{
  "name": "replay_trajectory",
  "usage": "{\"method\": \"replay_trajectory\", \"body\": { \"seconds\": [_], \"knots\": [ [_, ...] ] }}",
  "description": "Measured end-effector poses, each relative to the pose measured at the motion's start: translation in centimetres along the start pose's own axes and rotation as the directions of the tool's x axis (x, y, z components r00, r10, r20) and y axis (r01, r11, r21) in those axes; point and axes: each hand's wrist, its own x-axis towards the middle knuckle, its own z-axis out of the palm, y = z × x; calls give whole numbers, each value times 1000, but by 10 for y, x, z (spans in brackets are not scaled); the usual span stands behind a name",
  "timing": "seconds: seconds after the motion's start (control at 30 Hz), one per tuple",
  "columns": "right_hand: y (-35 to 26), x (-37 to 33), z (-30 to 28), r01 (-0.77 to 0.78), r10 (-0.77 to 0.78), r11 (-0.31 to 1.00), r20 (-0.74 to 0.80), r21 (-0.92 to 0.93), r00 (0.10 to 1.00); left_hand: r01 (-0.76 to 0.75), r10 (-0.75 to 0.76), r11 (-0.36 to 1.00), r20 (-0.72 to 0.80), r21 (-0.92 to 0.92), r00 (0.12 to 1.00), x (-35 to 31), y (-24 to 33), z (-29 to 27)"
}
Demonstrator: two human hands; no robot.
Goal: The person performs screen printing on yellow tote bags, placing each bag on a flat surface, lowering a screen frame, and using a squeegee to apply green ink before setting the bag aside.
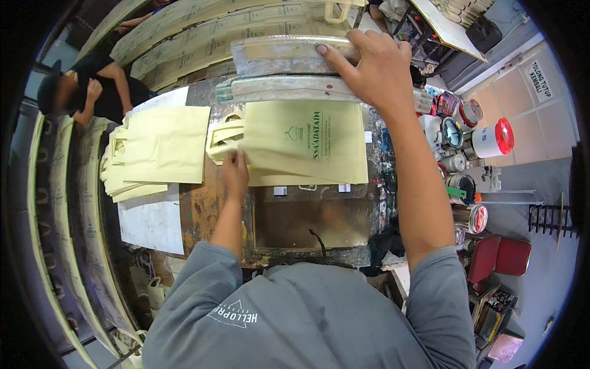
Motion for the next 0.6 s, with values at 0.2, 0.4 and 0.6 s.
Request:
{"method": "replay_trajectory", "body": {
  "seconds": [0.2,0.4,0.6],
  "knots": [
    [9,-4,0,-9,9,1000,32,-4,999,-43,62,995,230,-89,971,99,62,-92],
    [2,-19,-3,-23,24,999,32,-35,999,150,-141,986,126,-70,982,152,-48,-251],
    [9,-11,1,-14,16,999,33,-52,999,144,194,673,-360,725,912,173,-94,-238]
  ]
}}
